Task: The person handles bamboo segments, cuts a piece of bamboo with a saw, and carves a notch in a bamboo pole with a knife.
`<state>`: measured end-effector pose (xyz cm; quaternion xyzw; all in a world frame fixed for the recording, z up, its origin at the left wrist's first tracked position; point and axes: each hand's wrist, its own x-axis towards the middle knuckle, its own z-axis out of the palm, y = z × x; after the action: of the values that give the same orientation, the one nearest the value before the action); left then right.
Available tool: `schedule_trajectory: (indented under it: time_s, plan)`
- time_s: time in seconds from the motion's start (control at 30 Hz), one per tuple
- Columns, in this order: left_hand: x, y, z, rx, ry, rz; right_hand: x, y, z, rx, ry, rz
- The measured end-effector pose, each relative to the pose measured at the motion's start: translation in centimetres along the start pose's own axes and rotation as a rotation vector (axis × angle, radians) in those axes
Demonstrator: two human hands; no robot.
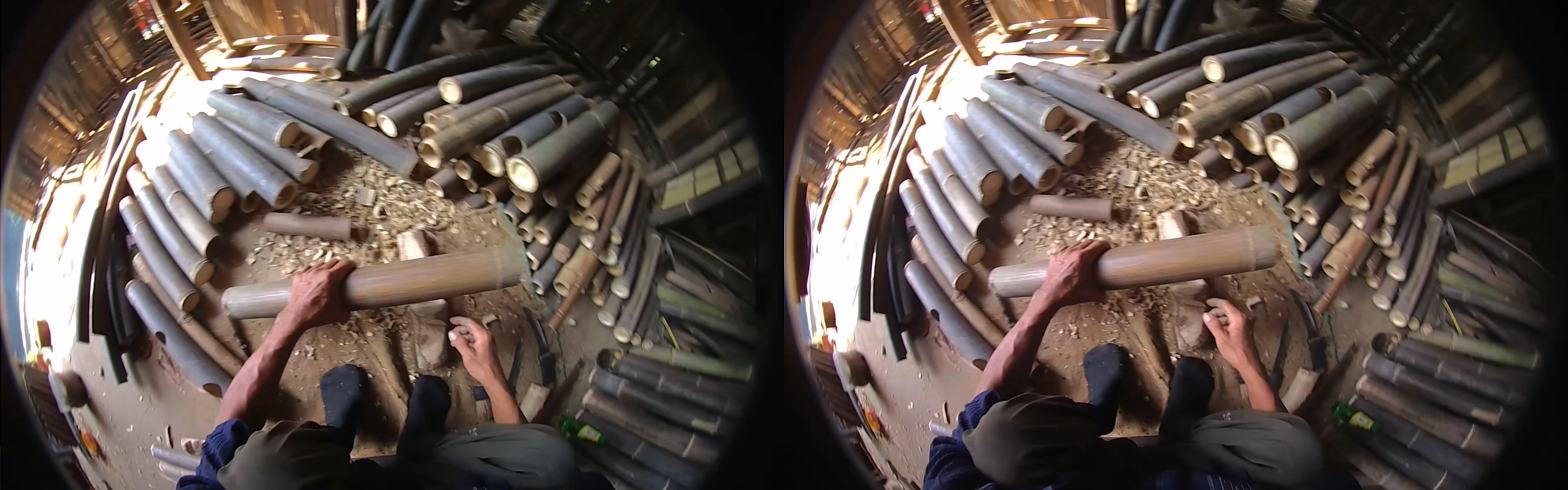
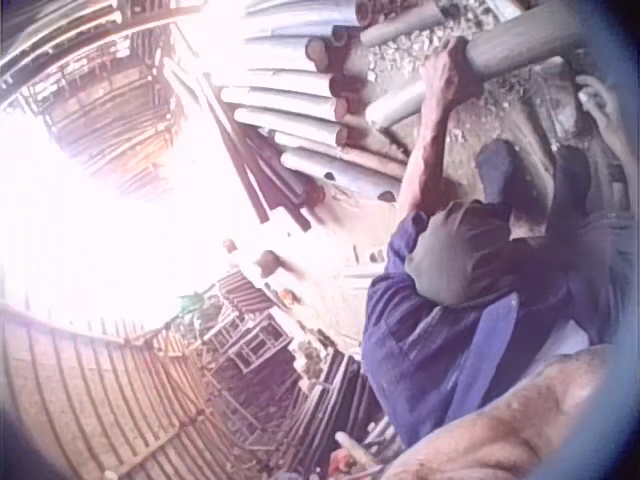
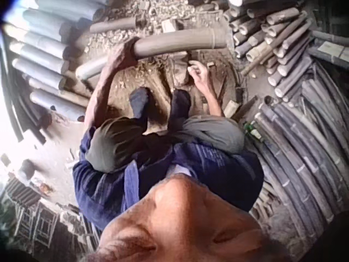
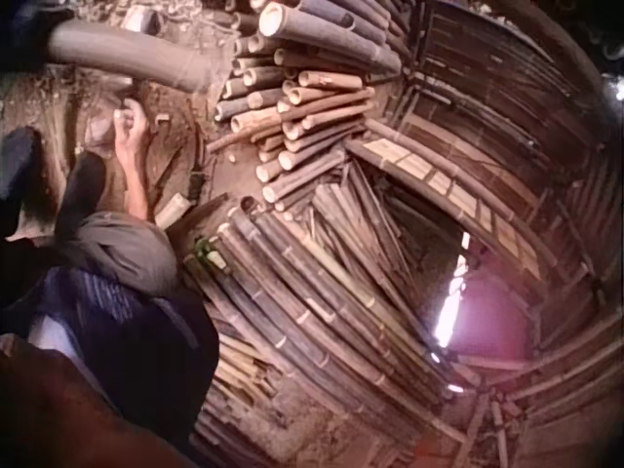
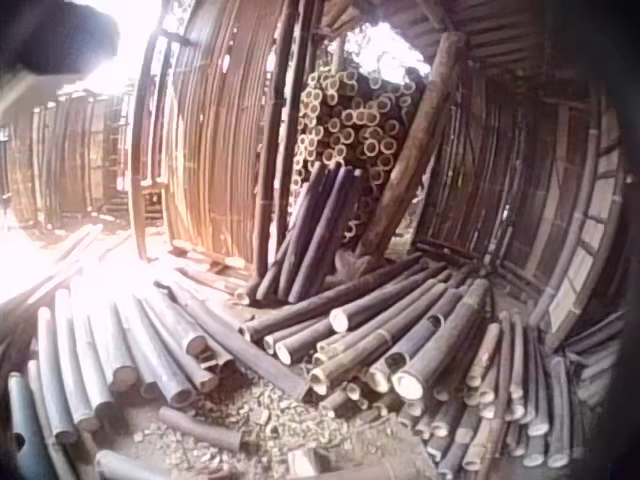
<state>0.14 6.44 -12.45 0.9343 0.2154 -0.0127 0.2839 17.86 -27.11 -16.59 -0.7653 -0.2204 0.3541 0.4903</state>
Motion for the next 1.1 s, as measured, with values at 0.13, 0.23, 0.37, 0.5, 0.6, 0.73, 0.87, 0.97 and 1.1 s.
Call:
schedule_trajectory:
  time_s: [0.13,0.23,0.37,0.5,0.6,0.73,0.87,0.97,1.1]
  plan:
    - [-0.9,-1.7,2.7,0.072,-0.164,-0.048,-0.5,-0.6,-2.7,-0.002,0.312,0.036]
    - [-0.7,-1.3,3.1,0.043,-0.266,-0.057,0.6,-1.4,-10.8,-0.190,0.899,-0.093]
    - [-1.4,-0.8,5.4,0.095,-0.075,0.048,3.0,-1.2,-23.0,-0.610,1.030,0.069]
    - [-2.5,-1.6,9.9,0.272,0.242,0.127,8.0,4.4,-26.0,-0.452,0.701,0.360]
    - [-2.4,-0.8,5.5,-0.086,0.058,0.086,10.1,6.8,-25.1,0.005,0.742,0.322]
    - [-4.4,-3.1,5.4,-0.322,0.191,0.046,10.0,6.6,-25.3,0.199,0.798,0.209]
    - [-5.6,2.7,3.9,-0.286,0.339,0.039,4.1,3.6,-21.7,-0.128,0.942,-0.291]
    - [-5.3,6.3,1.0,-0.159,0.481,0.240,-0.8,-3.1,-18.0,-0.067,0.692,-0.161]
    - [-5.4,9.5,-4.3,-0.015,0.634,0.401,-1.2,-9.9,-14.0,-0.391,0.285,-0.422]
